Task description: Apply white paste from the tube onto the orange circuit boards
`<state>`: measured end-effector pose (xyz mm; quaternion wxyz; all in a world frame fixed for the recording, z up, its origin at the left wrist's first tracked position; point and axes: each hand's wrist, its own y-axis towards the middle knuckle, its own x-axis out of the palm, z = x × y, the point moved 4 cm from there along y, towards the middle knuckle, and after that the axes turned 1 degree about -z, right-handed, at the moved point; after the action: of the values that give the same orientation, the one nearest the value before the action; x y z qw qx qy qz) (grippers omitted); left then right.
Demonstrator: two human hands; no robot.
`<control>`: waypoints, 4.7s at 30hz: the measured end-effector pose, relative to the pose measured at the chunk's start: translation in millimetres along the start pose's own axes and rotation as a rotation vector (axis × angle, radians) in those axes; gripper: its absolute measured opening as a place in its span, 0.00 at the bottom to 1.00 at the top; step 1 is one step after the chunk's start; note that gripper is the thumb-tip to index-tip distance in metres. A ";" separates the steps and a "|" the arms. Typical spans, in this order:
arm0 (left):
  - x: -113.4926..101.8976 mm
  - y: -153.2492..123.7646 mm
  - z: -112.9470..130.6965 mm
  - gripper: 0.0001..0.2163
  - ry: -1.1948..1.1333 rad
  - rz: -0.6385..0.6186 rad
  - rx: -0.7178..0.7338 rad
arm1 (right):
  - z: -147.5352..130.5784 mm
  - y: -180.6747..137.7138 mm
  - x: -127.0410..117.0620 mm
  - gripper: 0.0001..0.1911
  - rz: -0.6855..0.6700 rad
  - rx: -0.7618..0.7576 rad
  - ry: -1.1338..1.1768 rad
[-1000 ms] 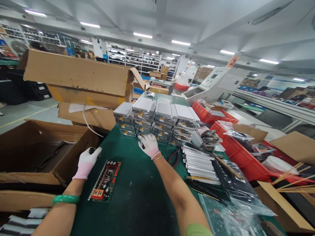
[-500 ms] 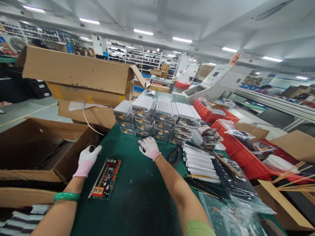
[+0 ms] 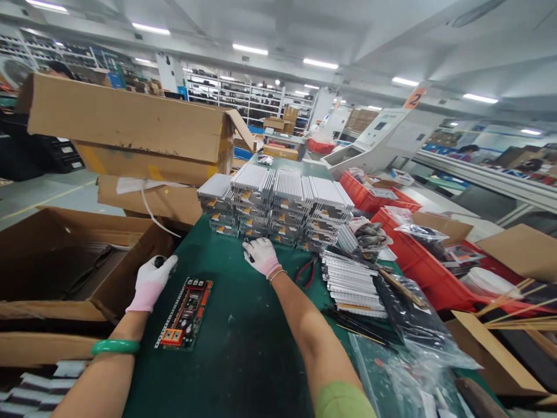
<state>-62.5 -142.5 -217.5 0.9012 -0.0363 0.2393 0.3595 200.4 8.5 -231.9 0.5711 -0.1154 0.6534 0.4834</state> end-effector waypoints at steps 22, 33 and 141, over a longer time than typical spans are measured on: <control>1.2 2.1 -1.9 0.19 -0.013 0.010 -0.028 | 28.9 -45.2 -19.8 0.15 0.019 0.185 -0.053; 1.0 1.7 -1.0 0.19 -0.017 0.002 -0.066 | 31.7 -57.4 -29.5 0.14 -0.014 0.188 -0.059; -1.5 -2.5 18.1 0.16 0.038 0.008 -0.136 | 78.1 -105.1 -104.8 0.11 0.307 0.270 -0.137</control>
<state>-54.4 -141.0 -201.1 0.8906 -0.1034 0.2317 0.3775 357.5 -27.1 -185.2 0.5442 0.0962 0.6816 0.4796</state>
